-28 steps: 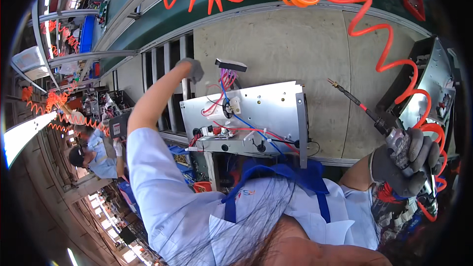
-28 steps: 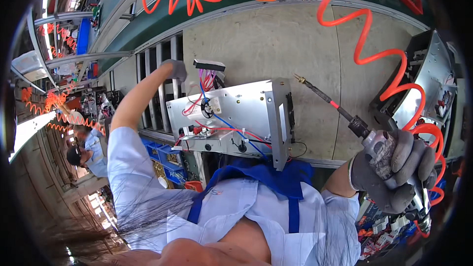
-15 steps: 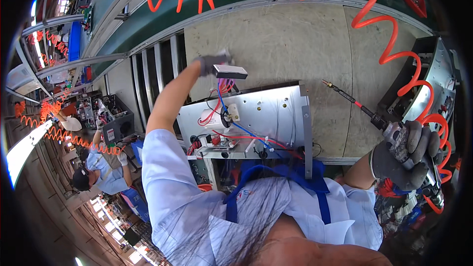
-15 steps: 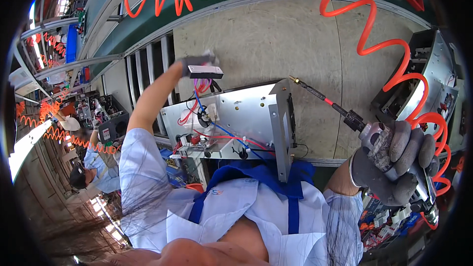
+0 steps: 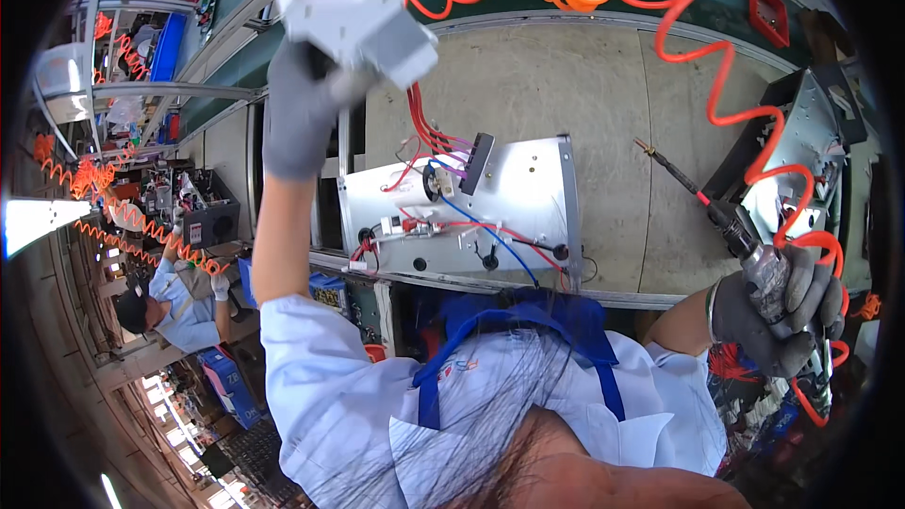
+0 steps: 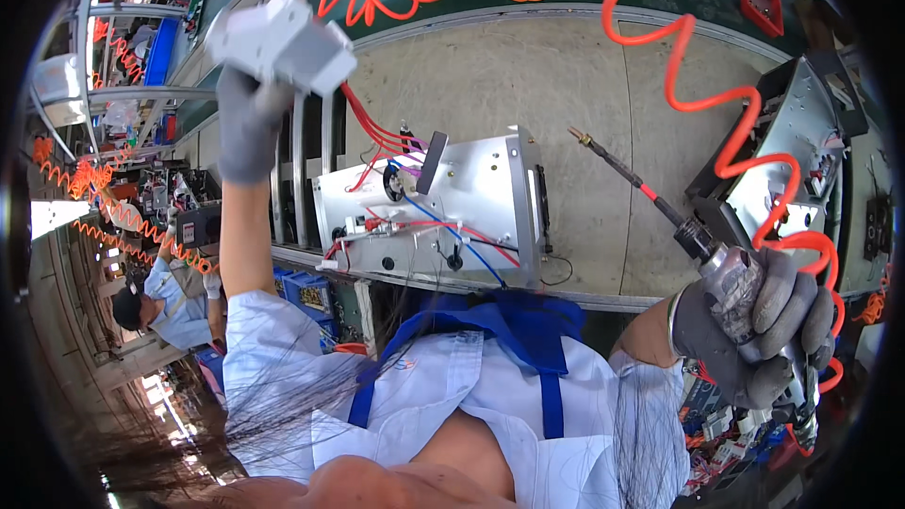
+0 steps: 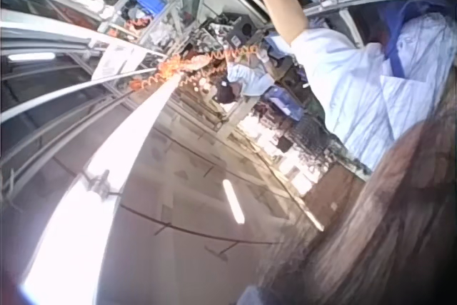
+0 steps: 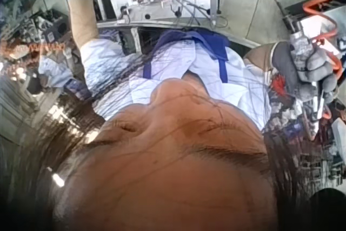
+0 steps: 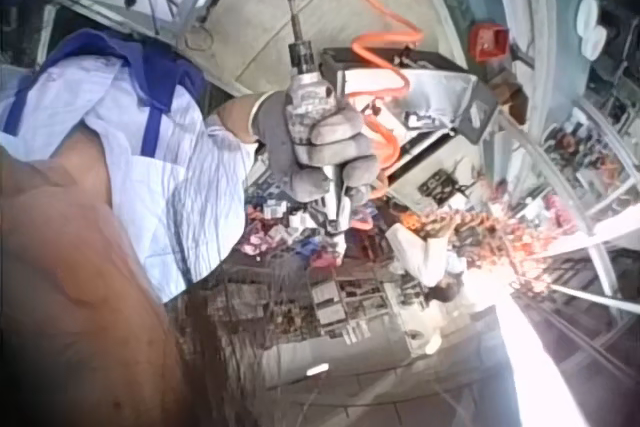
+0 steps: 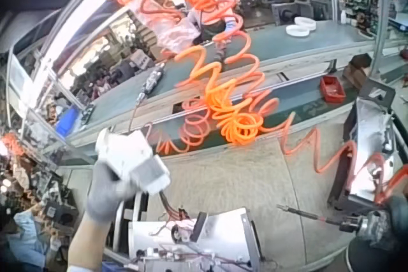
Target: Assembling an electrical panel by mounting components and connecting wires using a pneumatic screwdriver.
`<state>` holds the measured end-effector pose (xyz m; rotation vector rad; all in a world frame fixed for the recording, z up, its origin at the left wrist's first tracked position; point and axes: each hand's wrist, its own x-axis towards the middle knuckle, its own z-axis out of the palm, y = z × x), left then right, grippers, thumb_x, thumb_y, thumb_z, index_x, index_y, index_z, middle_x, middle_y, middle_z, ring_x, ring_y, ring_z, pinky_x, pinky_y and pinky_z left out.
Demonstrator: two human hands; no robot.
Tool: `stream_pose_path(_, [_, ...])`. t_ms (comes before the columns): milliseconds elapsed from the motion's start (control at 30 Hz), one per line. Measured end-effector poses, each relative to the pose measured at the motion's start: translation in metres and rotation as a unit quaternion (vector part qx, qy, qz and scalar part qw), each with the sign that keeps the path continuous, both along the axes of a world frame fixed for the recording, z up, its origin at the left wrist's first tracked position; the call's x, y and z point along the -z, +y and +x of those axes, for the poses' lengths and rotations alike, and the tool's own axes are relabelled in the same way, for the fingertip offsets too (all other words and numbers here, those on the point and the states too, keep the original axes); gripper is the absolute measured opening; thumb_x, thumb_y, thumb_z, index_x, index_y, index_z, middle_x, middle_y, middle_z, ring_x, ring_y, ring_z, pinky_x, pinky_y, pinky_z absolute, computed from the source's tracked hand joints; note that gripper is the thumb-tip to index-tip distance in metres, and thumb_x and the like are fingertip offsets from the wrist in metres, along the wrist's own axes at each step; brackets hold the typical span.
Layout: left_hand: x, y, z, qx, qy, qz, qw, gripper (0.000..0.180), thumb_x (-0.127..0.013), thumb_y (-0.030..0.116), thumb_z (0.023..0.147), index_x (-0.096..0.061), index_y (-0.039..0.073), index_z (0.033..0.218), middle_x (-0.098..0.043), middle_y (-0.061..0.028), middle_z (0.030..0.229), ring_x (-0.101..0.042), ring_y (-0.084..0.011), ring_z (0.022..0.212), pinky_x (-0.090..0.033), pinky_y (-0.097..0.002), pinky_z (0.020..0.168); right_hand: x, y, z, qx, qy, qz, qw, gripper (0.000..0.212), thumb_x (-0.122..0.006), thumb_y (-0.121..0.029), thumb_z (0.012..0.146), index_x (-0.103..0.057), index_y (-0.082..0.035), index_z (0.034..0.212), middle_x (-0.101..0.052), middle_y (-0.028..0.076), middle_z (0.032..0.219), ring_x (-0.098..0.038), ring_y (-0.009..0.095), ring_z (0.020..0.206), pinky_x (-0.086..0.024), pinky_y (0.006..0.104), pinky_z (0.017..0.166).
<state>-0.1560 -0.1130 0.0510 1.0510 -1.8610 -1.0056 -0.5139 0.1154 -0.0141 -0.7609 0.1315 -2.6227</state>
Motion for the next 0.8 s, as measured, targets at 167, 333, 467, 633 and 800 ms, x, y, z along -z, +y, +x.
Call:
stream_pose_path(167, [0.021, 0.133, 0.023, -0.018, -0.026, -0.212, 0.977, 0.054, -0.074, 0.024, 0.077, -0.05, 0.002, 0.121, -0.062, -0.0142, 0.113, -0.064, -0.0228, 0.094, -0.05, -0.0323, 0.082, -0.01, 0.031, 0.003, 0.006, 0.0, 0.011, 1.0, 0.029, -0.067, -0.016, 0.062, -0.053, -0.012, 0.087, -0.047, -0.005, 0.058, -0.039, 0.005, 0.05, -0.033, 0.0181, 0.049])
stream_pose_path(333, [0.1, 0.249, 0.033, -0.021, -0.06, -0.252, 0.966, 0.037, -0.07, 0.018, 0.078, -0.053, 0.006, 0.109, -0.063, -0.0181, 0.113, -0.067, -0.0276, 0.084, -0.053, -0.0332, 0.068, -0.014, 0.044, 0.016, -0.081, 0.029, -0.024, 0.996, 0.026, -0.067, -0.015, 0.065, -0.052, -0.014, 0.087, -0.044, -0.006, 0.058, -0.039, 0.006, 0.053, -0.034, 0.0183, 0.049])
stream_pose_path(467, [0.135, 0.301, 0.059, 0.051, -0.147, -0.23, 0.961, 0.024, -0.067, 0.013, 0.078, -0.055, 0.009, 0.099, -0.064, -0.0212, 0.112, -0.069, -0.0314, 0.076, -0.055, -0.0338, 0.057, -0.016, 0.046, 0.028, -0.175, 0.091, -0.009, 0.98, 0.023, -0.067, -0.018, 0.07, -0.049, -0.017, 0.084, -0.045, -0.006, 0.061, -0.044, 0.008, 0.061, -0.038, 0.0225, 0.052])
stream_pose_path(633, [0.145, 0.307, 0.121, 0.051, -0.468, -0.14, 0.871, 0.026, -0.064, 0.01, 0.077, -0.062, 0.009, 0.104, -0.065, -0.0131, 0.113, -0.067, -0.0256, 0.066, -0.053, -0.0313, 0.054, -0.007, 0.039, 0.044, -0.159, 0.105, 0.002, 0.982, 0.021, -0.063, -0.016, 0.076, -0.057, -0.011, 0.095, -0.043, -0.004, 0.076, -0.042, 0.007, 0.06, -0.036, 0.0259, 0.055])
stream_pose_path(800, [0.122, 0.252, 0.101, -0.162, -0.321, -0.132, 0.924, 0.034, -0.066, 0.026, 0.085, -0.061, 0.005, 0.111, -0.065, -0.0125, 0.109, -0.067, -0.0287, 0.077, -0.053, -0.0341, 0.069, -0.01, 0.02, 0.068, -0.131, 0.058, 0.037, 0.989, 0.021, -0.063, -0.017, 0.074, -0.051, -0.011, 0.091, -0.041, -0.005, 0.062, -0.038, 0.007, 0.057, -0.037, 0.0225, 0.054])
